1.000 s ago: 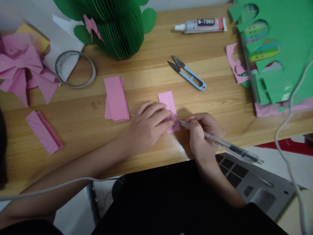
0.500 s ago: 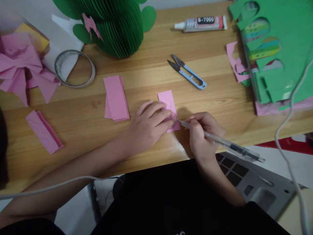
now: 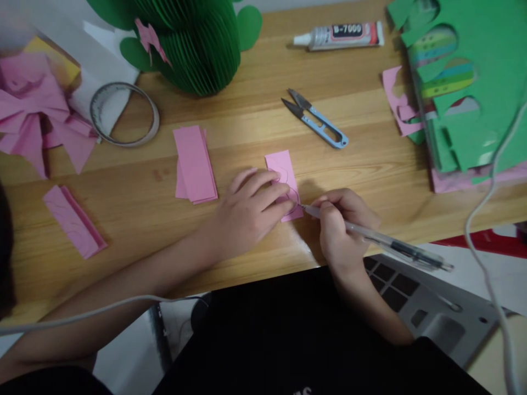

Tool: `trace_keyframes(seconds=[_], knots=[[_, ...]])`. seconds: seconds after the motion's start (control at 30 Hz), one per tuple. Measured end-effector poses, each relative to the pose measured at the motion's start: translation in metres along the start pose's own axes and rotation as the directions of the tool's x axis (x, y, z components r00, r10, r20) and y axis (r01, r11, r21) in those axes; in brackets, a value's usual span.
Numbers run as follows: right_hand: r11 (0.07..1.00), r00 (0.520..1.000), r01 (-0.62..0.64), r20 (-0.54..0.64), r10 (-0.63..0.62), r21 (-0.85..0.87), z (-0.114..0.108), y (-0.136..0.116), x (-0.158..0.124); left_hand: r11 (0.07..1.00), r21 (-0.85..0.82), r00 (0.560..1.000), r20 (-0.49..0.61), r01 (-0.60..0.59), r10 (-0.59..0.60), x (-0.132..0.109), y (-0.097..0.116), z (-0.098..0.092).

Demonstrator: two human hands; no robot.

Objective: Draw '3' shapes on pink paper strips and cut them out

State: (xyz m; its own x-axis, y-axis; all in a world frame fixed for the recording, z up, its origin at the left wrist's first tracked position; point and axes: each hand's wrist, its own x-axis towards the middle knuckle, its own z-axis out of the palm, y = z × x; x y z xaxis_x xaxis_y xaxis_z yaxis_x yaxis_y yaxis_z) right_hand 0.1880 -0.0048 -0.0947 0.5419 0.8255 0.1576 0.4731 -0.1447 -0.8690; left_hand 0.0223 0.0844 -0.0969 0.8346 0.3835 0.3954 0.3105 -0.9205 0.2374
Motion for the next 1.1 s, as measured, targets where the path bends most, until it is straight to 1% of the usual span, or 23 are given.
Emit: trace_keyframes(seconds=[0.1,0.27,0.5,0.7,0.83,1.0,1.1], knots=[[1.000,1.000,0.006,-0.003,-0.006,0.006,-0.0001,-0.0008,-0.0002,1.000,-0.016,1.000,0.015,0.016,-0.016,-0.0006,0.0000,0.0007],[1.000,1.000,0.000,-0.004,0.000,-0.005,0.0004,0.0006,-0.0009,0.999,-0.041,1.000,0.003,-0.009,0.009,-0.0014,0.0001,0.0005],[1.000,1.000,0.018,0.002,-0.018,0.001,0.0010,0.0014,-0.0002,1.000,-0.026,1.000,0.005,-0.006,0.006,-0.0015,-0.0009,0.0007],[1.000,1.000,0.028,0.012,-0.028,0.001,-0.0002,0.0001,-0.0002,0.999,-0.043,1.000,0.027,0.009,-0.008,-0.0029,-0.0008,0.0034],[0.999,0.999,0.034,0.031,-0.035,0.015,-0.0006,-0.0009,-0.0001,1.000,-0.028,1.000,0.012,0.000,0.000,-0.0022,-0.0010,0.0018],[1.000,1.000,0.024,0.002,-0.024,-0.005,-0.0001,-0.0008,0.0000,1.000,-0.022,1.000,0.029,0.009,-0.008,-0.0010,-0.0010,-0.0015],[0.999,0.999,0.038,0.005,-0.038,0.003,0.0000,0.0002,-0.0003,0.999,-0.041,1.000,0.019,0.005,-0.004,-0.0011,-0.0009,-0.0007]])
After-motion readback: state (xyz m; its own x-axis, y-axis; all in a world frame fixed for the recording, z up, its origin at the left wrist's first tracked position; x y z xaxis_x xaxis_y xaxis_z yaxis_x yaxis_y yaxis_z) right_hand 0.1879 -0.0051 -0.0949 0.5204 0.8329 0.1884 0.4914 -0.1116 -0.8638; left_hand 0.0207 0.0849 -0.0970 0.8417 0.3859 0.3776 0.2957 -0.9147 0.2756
